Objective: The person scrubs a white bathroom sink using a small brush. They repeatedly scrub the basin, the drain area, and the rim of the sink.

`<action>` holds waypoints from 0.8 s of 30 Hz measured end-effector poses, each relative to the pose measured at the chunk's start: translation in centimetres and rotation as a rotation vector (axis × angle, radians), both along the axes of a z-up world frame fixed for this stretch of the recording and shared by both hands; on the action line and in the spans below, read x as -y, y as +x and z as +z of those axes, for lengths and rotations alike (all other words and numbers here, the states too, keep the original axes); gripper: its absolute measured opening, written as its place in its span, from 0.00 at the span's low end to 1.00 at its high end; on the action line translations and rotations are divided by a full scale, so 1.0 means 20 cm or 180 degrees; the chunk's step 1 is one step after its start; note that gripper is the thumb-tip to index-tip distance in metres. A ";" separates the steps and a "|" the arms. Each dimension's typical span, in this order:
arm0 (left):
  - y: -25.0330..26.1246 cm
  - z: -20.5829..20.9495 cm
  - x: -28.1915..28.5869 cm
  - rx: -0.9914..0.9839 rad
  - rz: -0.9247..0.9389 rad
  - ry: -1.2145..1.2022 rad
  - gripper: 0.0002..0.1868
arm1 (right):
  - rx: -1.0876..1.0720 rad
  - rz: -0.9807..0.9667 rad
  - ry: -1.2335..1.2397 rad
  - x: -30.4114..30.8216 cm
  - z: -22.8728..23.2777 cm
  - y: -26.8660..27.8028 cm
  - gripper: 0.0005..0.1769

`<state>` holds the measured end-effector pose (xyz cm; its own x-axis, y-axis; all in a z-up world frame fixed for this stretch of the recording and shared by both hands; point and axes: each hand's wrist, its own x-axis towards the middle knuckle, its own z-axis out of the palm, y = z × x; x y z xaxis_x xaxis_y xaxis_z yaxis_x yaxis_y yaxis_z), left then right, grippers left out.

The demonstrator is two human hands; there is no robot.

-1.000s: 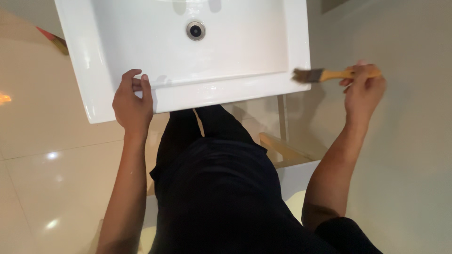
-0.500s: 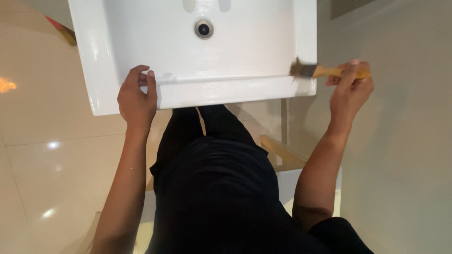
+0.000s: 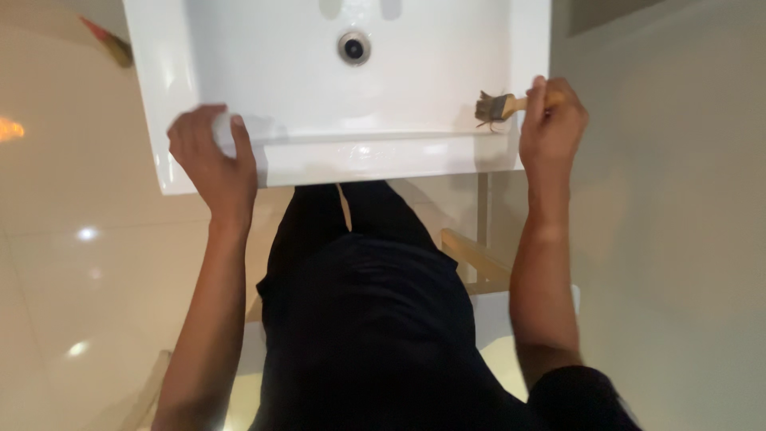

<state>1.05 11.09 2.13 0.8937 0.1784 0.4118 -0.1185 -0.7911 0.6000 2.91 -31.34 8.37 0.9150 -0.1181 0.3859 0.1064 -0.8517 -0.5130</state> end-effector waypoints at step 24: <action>0.00 -0.05 -0.06 0.0396 0.0776 -0.1929 0.26 | -0.2576 0.1313 0.3087 -1.09 -0.34 0.28 0.25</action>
